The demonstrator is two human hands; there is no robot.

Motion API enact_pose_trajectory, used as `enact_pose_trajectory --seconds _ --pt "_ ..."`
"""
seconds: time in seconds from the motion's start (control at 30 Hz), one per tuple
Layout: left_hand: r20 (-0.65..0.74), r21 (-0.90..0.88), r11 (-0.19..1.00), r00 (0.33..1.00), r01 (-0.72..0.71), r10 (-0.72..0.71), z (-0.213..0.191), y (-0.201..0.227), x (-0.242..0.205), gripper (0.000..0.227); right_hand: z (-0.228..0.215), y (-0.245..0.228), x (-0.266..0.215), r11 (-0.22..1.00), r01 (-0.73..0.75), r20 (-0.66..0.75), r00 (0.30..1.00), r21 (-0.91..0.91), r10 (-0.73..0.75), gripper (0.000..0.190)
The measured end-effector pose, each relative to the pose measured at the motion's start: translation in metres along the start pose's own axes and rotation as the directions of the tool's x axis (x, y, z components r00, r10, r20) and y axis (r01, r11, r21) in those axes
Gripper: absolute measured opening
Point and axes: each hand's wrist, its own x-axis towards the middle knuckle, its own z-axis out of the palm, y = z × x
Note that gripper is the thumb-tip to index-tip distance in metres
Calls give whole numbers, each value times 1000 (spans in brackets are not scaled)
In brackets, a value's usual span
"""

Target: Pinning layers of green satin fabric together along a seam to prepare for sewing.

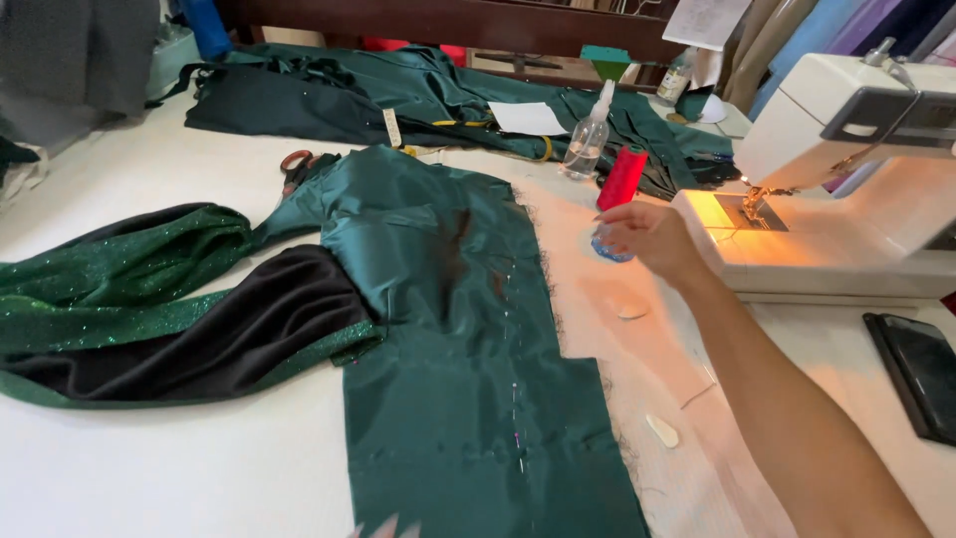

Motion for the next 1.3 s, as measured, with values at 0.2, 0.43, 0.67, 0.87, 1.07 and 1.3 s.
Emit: enact_pose_trajectory --seconds 0.2,0.43,0.67,0.87,1.07,1.3 --pt "-212 126 892 866 -434 452 -290 157 112 73 55 -24 -59 999 5 329 944 35 -16 18" --pt "126 44 935 930 -353 345 -255 195 175 125 88 -46 -98 994 -14 369 928 -108 53 14" --pt "119 44 939 935 -340 333 -232 188 173 135 93 -42 -98 992 -63 379 920 -112 101 14" --pt "116 21 947 942 -320 316 -236 187 181 134 95 -42 -94 991 -70 379 919 -115 109 15" --pt "105 23 945 941 -327 323 -231 186 179 131 96 -46 -97 988 -66 372 921 -141 114 16" --pt "117 27 947 942 -320 315 -229 186 179 130 98 -41 -97 990 -28 359 930 -136 76 15"
